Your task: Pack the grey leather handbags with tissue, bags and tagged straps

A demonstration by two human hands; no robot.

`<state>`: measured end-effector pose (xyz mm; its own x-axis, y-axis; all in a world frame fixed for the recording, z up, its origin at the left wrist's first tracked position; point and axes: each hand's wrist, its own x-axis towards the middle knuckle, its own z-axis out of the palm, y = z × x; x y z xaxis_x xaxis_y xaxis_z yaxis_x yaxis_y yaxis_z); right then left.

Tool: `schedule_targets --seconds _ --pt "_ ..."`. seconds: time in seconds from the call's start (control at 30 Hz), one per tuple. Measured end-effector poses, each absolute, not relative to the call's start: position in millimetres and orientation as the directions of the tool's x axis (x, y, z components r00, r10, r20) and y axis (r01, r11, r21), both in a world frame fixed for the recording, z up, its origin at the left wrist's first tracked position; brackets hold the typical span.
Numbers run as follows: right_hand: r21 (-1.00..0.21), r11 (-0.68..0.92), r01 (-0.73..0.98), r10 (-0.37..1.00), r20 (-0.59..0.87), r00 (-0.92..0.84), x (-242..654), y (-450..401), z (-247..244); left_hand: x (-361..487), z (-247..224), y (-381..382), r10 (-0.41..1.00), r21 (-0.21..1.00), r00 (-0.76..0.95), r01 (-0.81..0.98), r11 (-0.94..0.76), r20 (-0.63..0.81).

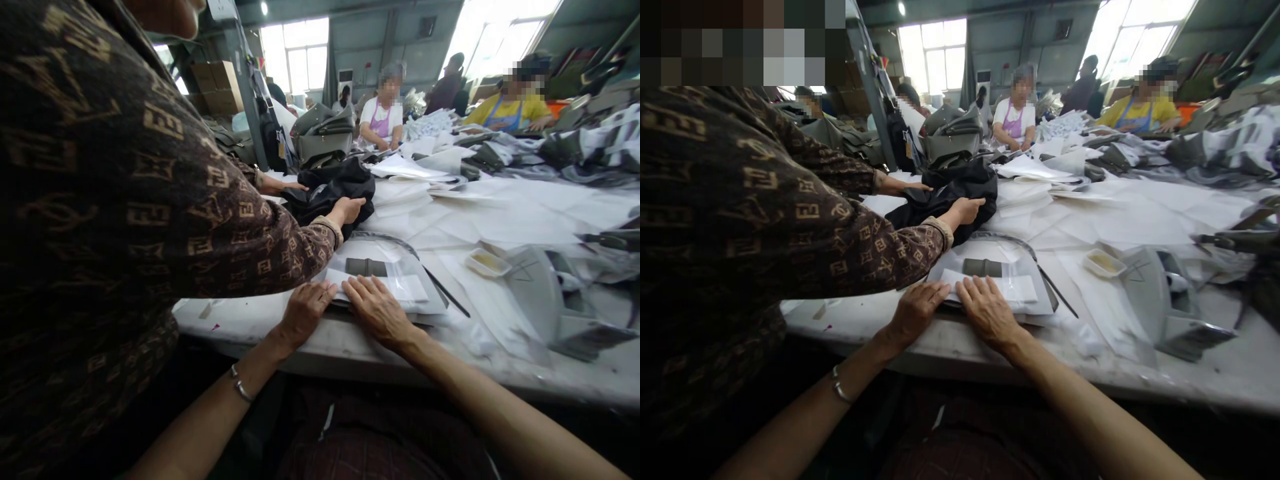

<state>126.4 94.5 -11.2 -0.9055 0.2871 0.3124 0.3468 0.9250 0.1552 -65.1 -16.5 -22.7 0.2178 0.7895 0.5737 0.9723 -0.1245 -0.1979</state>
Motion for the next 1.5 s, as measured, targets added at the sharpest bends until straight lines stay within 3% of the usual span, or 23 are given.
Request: schedule_targets --seconds 0.17,0.37,0.7,1.0,1.2,1.37,1.5 --pt "0.203 0.898 0.39 0.3 0.367 -0.88 125 83 -16 -54 -26 -29 0.77 -0.379 0.291 0.923 -0.07 0.568" --pt "0.163 0.879 0.447 0.352 0.41 -0.842 122 74 -20 -47 -22 -28 0.829 -0.484 0.319 0.873 -0.067 0.46" --pt "0.059 0.874 0.483 0.422 0.401 -0.813 113 68 -9 -58 -15 -13 0.781 -0.36 0.354 0.916 -0.178 0.514" --pt "0.176 0.87 0.461 0.379 0.361 -0.852 99 71 -10 -50 -18 -16 0.786 -0.339 0.29 0.935 -0.109 0.546" --pt "0.169 0.886 0.431 0.36 0.333 -0.871 95 83 -4 -47 -19 -8 0.749 -0.364 0.285 0.929 -0.063 0.598" --pt "0.15 0.888 0.435 0.371 0.325 -0.87 104 79 10 -54 -18 -5 0.685 -0.32 0.327 0.937 -0.143 0.651" --pt "0.137 0.895 0.426 0.342 0.403 -0.849 113 69 6 -59 -16 -14 0.666 -0.304 0.364 0.929 -0.211 0.65"
